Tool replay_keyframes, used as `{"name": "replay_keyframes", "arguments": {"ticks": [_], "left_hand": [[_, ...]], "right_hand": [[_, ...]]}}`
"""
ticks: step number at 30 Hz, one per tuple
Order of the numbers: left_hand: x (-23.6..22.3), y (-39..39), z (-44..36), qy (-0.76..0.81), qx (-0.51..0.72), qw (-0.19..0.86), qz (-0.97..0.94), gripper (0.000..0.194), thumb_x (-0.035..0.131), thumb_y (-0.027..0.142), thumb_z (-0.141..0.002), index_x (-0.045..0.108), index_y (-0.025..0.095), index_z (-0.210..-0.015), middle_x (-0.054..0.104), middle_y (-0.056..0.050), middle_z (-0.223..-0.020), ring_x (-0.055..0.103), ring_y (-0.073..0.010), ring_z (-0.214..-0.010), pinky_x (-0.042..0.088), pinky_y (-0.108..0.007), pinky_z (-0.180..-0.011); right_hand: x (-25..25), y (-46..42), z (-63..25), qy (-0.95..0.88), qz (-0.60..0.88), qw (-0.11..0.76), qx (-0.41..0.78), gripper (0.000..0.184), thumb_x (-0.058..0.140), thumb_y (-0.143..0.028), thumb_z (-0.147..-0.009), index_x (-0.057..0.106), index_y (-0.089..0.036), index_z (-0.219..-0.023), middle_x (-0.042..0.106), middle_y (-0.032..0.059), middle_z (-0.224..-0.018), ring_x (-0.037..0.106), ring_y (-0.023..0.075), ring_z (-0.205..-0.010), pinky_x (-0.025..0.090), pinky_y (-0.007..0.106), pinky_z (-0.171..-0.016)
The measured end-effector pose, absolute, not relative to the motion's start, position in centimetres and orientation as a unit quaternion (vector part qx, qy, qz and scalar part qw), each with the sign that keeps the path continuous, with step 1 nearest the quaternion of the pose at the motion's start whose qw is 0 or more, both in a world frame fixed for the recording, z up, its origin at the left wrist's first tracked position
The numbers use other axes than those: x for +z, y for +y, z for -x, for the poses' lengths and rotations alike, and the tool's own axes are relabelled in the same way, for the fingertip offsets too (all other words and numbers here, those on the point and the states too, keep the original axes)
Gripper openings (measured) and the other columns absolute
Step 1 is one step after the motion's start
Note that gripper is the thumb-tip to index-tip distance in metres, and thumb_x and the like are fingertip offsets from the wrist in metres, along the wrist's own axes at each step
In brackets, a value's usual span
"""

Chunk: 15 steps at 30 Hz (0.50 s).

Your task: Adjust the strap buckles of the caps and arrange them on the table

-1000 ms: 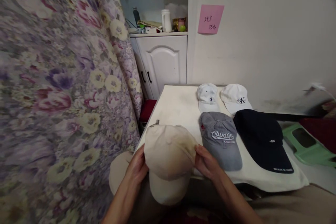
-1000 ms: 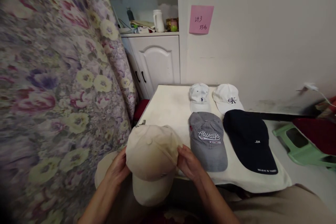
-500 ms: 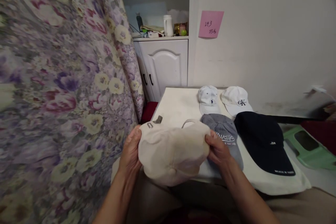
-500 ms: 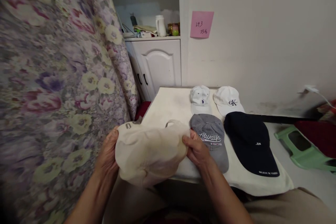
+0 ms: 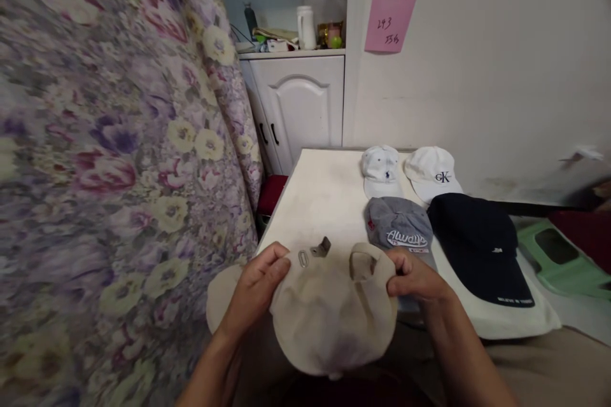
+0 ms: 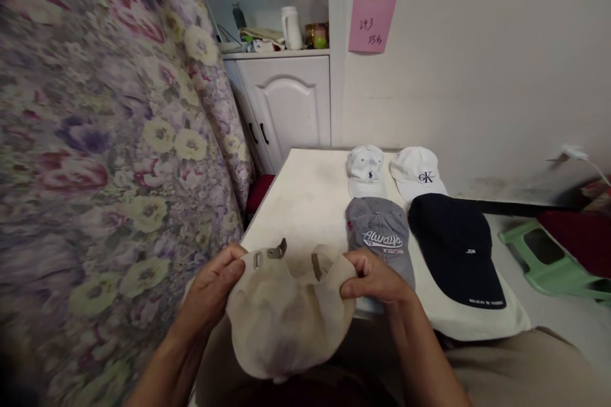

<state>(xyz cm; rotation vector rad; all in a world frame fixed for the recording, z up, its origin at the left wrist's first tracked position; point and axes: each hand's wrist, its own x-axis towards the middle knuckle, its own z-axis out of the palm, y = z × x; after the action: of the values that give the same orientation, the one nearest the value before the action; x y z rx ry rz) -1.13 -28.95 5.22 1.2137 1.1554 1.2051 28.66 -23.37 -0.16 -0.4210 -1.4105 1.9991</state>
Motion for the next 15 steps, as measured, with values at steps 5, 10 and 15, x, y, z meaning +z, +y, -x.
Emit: {"name": "replay_keyframes", "arguments": {"ticks": [5, 10, 15], "left_hand": [[7.1, -30.3, 0.5, 0.473, 0.432, 0.547, -0.539, 0.027, 0.065, 0.044, -0.086, 0.06, 0.018, -0.078, 0.051, 0.003, -0.061, 0.04, -0.0098, -0.052, 0.031, -0.019, -0.047], [8.7, -30.7, 0.4, 0.452, 0.394, 0.577, -0.555, 0.02, 0.065, 0.038, -0.086, 0.066, 0.018, -0.089, 0.057, 0.0, -0.066, 0.047, -0.0124, -0.056, 0.035, -0.02, -0.049], [9.2, -30.4, 0.1, 0.436, 0.365, 0.559, -0.603, 0.018, 0.076, 0.032, -0.074, 0.072, 0.019, -0.086, 0.063, -0.001, -0.068, 0.05, -0.0132, -0.059, 0.038, -0.02, -0.053]], "right_hand": [[1.0, -24.0, -29.1, -0.548, 0.154, 0.322, 0.756, 0.024, 0.08, -0.026, -0.074, 0.074, -0.017, -0.096, 0.072, 0.0021, -0.081, 0.064, 0.011, -0.067, 0.05, 0.02, -0.063], [1.3, -24.6, -29.3, -0.535, 0.179, 0.336, 0.754, 0.025, 0.082, -0.027, -0.073, 0.072, -0.017, -0.094, 0.068, 0.0006, -0.078, 0.059, 0.0105, -0.064, 0.047, 0.019, -0.059], [0.9, -24.9, -29.4, -0.538, 0.189, 0.327, 0.754, 0.027, 0.082, -0.033, -0.073, 0.07, -0.016, -0.09, 0.065, -0.0005, -0.074, 0.055, 0.009, -0.06, 0.043, 0.018, -0.055]]}}
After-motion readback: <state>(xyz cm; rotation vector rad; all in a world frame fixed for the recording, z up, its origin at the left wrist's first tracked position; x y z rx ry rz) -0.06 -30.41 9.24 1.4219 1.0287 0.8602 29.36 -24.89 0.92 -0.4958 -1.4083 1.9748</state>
